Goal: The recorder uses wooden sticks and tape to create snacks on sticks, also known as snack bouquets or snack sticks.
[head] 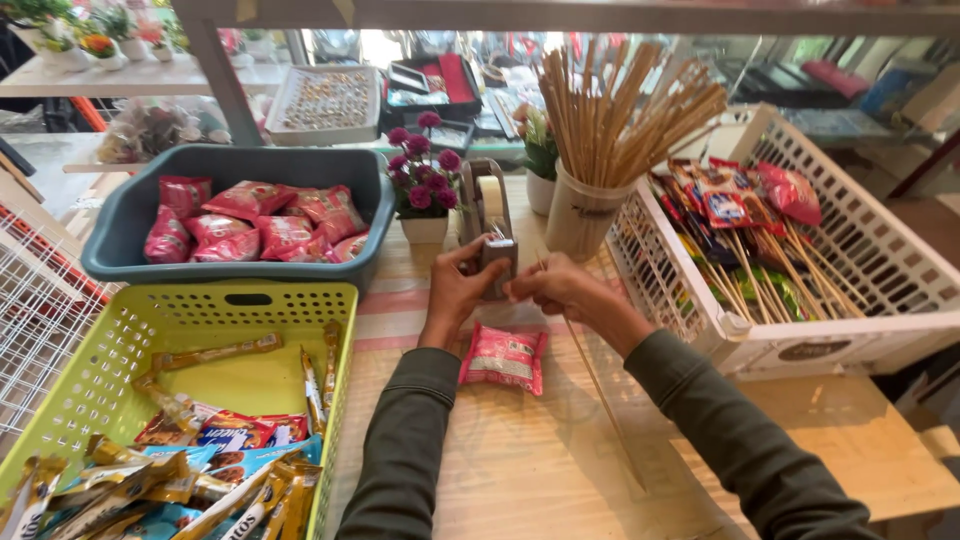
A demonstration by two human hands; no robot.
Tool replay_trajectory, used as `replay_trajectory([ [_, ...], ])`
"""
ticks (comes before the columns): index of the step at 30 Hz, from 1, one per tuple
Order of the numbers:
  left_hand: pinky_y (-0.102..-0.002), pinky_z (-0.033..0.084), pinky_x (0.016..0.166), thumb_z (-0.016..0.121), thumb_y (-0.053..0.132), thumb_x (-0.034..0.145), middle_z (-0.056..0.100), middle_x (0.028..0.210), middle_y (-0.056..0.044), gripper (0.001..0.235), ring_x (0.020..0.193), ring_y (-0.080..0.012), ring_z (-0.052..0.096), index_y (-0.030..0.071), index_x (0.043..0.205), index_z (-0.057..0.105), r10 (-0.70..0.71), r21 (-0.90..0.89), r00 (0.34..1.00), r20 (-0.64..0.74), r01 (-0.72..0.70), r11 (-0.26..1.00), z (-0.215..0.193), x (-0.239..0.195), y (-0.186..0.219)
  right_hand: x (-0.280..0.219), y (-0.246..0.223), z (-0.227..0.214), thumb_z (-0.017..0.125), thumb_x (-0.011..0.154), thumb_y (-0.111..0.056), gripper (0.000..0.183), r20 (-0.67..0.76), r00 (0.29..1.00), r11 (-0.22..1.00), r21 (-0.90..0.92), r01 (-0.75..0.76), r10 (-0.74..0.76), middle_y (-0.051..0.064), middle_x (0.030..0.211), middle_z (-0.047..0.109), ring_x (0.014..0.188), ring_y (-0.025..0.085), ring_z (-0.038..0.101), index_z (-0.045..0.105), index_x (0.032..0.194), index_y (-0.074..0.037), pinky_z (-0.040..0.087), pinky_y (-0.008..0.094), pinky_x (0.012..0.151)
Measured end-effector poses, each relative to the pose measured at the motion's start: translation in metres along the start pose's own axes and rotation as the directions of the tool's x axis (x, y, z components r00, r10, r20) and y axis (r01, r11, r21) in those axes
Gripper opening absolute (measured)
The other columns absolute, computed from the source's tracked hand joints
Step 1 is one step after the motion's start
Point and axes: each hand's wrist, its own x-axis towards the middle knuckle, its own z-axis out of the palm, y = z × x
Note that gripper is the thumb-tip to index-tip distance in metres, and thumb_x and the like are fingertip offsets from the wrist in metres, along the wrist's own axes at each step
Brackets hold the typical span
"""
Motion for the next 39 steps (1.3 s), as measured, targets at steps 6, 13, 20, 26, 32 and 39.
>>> replay_trajectory([
  [6,-0.026,0.052,0.057,0.085,0.008,0.073,0.068,0.076,-0.004,0.073,0.064,-0.0094,0.057,0.009,0.144,0.065,0.027,0.188,0.998,0.049,-0.036,0.982,-0.012,-0.024,0.04,-0.006,0.017,0.017,0.076,0.085,-0.006,0.007,0.097,0.995,1.0,-0.012,-0.011,0.012,0.006,0.075,0.071,0.046,0.005,0.042,0.073,0.087,0.0,0.026,0.023,0.037],
  [13,-0.03,0.054,0.045,0.087,0.034,0.081,0.07,0.076,-0.012,0.046,0.055,-0.015,0.061,-0.006,0.094,0.069,-0.227,0.027,0.971,-0.069,0.23,0.973,-0.028,-0.006,-0.026,-0.049,-0.016,0.009,0.079,0.087,-0.013,0.015,0.058,0.993,0.985,0.146,0.095,-0.105,0.006,0.078,0.072,0.046,0.003,0.037,0.068,0.095,-0.005,0.024,0.02,0.037],
  [20,-0.03,0.065,0.066,0.073,0.031,0.087,0.078,0.083,-0.007,0.03,0.073,-0.0145,0.077,0.003,0.098,0.078,-0.263,-0.233,0.883,0.389,0.37,0.899,-0.017,-0.009,0.079,-0.088,-0.058,0.009,0.078,0.089,-0.015,0.017,0.011,0.961,0.948,0.171,0.27,-0.275,0.005,0.079,0.07,0.047,0.002,0.039,0.071,0.098,-0.002,0.026,0.019,0.037],
  [26,-0.028,0.061,0.073,0.077,-0.001,0.09,0.079,0.087,-0.012,0.007,0.079,-0.0135,0.074,-0.003,0.096,0.078,0.136,-0.209,0.952,0.274,-0.079,0.975,-0.007,0.009,0.104,-0.113,-0.074,0.011,0.072,0.094,-0.016,0.022,0.042,0.926,0.903,0.243,0.354,-0.374,0.005,0.086,0.073,0.047,0.0,0.038,0.069,0.11,-0.001,0.027,0.018,0.038],
  [32,-0.028,0.063,0.073,0.069,-0.003,0.092,0.077,0.088,-0.009,0.007,0.077,-0.013,0.073,-0.002,0.093,0.076,0.244,-0.385,0.964,0.102,-0.188,0.904,0.004,0.012,0.157,-0.175,-0.099,0.036,0.062,0.097,-0.016,0.053,0.075,0.865,0.844,0.274,0.461,-0.497,-0.002,0.095,0.061,0.048,-0.001,0.033,0.052,0.148,-0.007,0.027,0.018,0.038],
  [39,-0.027,0.054,0.071,0.081,-0.008,0.087,0.077,0.088,-0.01,0.01,0.081,-0.0168,0.066,-0.002,0.094,0.077,0.542,0.169,0.84,0.036,-0.539,0.825,0.019,0.002,0.208,-0.204,-0.089,0.027,0.053,0.097,-0.004,0.057,-0.075,0.786,0.74,0.291,0.606,-0.614,-0.004,0.095,0.044,0.063,0.003,0.043,0.048,0.153,0.003,0.037,0.021,0.052],
])
